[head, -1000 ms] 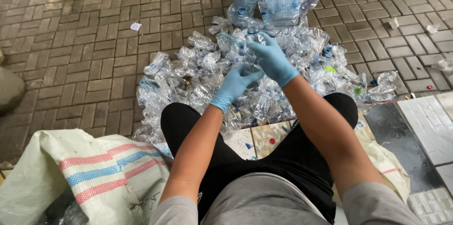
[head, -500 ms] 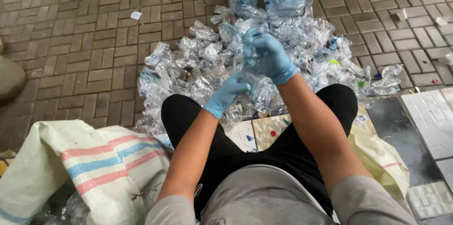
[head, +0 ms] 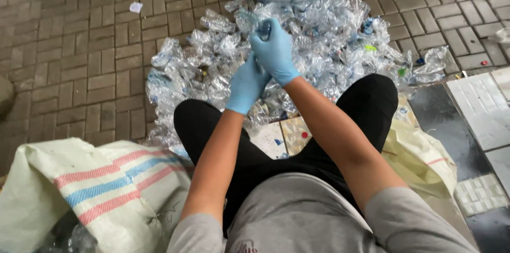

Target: Sorting and placing plastic bottles into a large collection bag

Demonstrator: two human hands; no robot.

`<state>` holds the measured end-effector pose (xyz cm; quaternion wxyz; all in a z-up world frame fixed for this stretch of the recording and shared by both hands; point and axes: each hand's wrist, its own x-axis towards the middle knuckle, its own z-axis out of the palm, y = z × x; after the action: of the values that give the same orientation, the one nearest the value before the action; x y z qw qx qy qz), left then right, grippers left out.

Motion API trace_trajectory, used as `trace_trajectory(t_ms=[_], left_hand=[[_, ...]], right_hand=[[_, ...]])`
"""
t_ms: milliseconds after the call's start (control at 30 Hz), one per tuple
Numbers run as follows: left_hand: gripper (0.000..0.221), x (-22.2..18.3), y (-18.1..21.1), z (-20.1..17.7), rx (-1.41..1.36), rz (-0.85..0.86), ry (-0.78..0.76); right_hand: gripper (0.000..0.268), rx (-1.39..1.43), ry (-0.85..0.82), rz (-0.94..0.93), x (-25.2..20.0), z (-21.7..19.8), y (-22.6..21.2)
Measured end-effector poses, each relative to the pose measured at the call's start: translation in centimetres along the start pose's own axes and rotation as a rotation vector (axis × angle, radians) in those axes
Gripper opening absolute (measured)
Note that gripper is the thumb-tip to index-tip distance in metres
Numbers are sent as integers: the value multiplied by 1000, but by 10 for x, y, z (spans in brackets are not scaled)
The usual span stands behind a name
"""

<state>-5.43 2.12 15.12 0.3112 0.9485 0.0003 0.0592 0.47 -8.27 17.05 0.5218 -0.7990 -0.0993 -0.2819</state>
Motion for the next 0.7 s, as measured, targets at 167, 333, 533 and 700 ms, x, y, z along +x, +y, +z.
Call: trace_trajectory(t_ms=[167, 333, 533, 700], left_hand=[[48, -12, -24, -5, -1382, 164, -545], [32, -39, 17, 3, -1881, 302, -1235], [51, -21, -5, 23, -1890, 298, -1178], [55, -1, -9, 11, -1327, 137, -630]], right_hand=[[36, 1246, -777, 499, 24, -52, -12], [44, 1610, -989, 199, 7, -49, 3], [7, 1393, -916, 248, 22, -59, -14], [6, 1202, -611, 600, 22, -49, -7]])
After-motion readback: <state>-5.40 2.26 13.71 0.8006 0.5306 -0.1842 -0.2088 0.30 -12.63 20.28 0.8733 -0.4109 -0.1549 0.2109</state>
